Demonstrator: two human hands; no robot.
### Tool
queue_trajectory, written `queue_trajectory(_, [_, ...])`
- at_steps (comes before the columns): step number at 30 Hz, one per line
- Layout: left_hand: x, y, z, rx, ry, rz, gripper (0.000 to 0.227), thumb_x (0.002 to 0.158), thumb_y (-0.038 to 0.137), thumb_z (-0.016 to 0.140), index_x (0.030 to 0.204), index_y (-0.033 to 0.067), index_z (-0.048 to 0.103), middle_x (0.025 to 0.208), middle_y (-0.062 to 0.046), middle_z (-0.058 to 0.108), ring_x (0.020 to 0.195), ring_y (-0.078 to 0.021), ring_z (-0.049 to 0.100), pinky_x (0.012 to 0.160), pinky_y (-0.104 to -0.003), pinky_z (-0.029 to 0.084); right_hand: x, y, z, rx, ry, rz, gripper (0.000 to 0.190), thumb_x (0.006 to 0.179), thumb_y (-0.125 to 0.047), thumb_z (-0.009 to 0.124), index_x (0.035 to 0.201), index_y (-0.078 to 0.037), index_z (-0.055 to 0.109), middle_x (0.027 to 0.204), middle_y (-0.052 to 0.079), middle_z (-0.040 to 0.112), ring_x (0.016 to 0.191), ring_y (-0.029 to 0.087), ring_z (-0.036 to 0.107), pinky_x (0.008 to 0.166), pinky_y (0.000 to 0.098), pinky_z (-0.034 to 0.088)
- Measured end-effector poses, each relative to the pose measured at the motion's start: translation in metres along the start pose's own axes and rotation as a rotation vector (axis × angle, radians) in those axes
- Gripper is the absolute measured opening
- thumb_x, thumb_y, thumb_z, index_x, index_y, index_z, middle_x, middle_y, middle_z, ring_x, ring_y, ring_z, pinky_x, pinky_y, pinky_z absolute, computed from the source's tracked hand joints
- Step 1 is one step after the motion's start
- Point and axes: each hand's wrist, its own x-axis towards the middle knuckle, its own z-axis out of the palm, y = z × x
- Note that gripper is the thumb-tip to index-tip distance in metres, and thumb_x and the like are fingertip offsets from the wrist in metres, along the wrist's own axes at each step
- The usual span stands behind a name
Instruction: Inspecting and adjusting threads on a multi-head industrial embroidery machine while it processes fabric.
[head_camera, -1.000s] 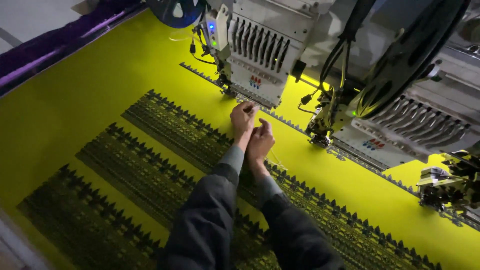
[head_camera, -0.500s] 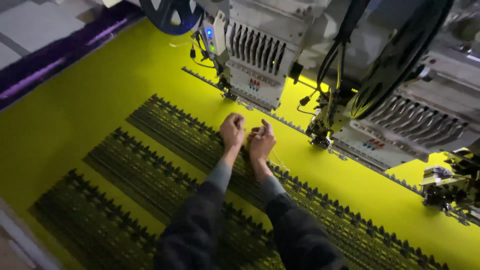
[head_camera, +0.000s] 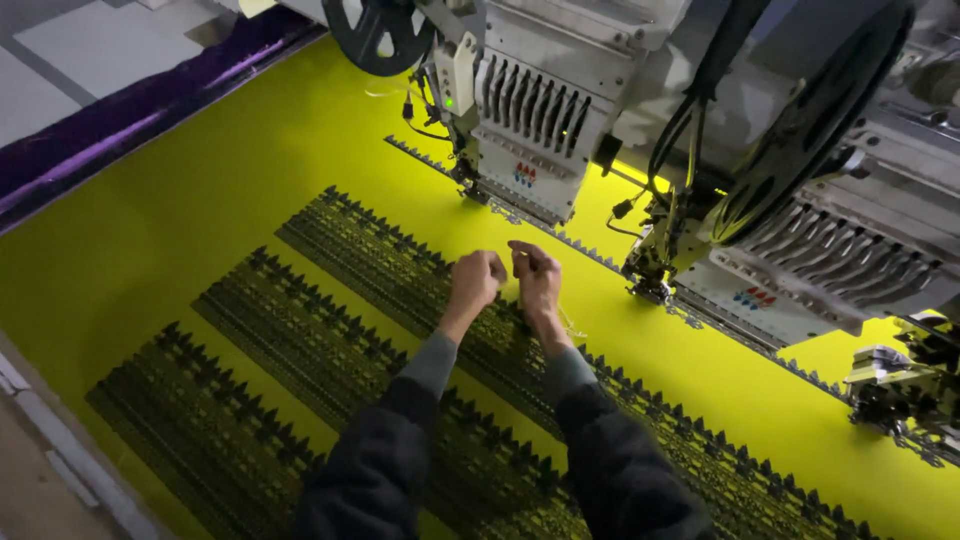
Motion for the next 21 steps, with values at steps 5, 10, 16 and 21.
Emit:
queue_trajectory(5, [0.041, 0.018, -0.006, -0.137, 0.076, -0.096, 0.024, 0.096, 0.021, 0.052, 0.099, 0.0091, 0.073, 0.095, -0.012, 0.075, 0.092, -0.0315, 0.073, 0.083, -0.049, 0.060, -0.002, 0.022, 0.008, -0.196, 0.021, 0.004, 0.025, 0.092, -0.017, 0.068, 0.111, -0.026, 0.081, 0.049, -0.001, 0.050, 0.048, 0.016, 0.050, 0.058, 0.0327, 0.047])
queue_trajectory(10, [0.050, 0.051, -0.026, -0.358, 0.085, -0.124, 0.030, 0.080, 0.035, 0.057, 0.088, 0.0223, 0.082, 0.094, -0.007, 0.079, 0.097, -0.0386, 0.074, 0.086, -0.050, 0.057, -0.009, 0.019, 0.008, -0.221, 0.049, -0.027, 0.030, 0.089, -0.018, 0.065, 0.113, -0.030, 0.080, 0.049, 0.006, 0.046, 0.050, 0.025, 0.051, 0.062, 0.0408, 0.047])
queue_trajectory(16, [0.067, 0.060, -0.003, -0.763, 0.151, -0.243, 0.015, 0.074, 0.023, 0.061, 0.074, 0.0090, 0.067, 0.063, -0.004, 0.057, 0.073, -0.0249, 0.057, 0.074, -0.044, 0.041, -0.009, 0.025, 0.014, -0.274, 0.061, -0.071, 0.029, 0.093, -0.019, 0.064, 0.111, -0.035, 0.080, 0.047, 0.006, 0.044, 0.051, 0.028, 0.055, 0.063, 0.0402, 0.050])
queue_trajectory(21, [0.066, 0.086, -0.004, -0.986, 0.340, -0.101, 0.014, 0.086, 0.014, 0.069, 0.090, 0.0129, 0.082, 0.081, -0.013, 0.074, 0.086, -0.0273, 0.068, 0.086, -0.039, 0.049, -0.003, 0.018, 0.020, -0.311, 0.143, -0.078, 0.021, 0.091, -0.012, 0.062, 0.104, -0.022, 0.075, 0.065, 0.023, 0.062, 0.070, 0.050, 0.063, 0.069, 0.0537, 0.051])
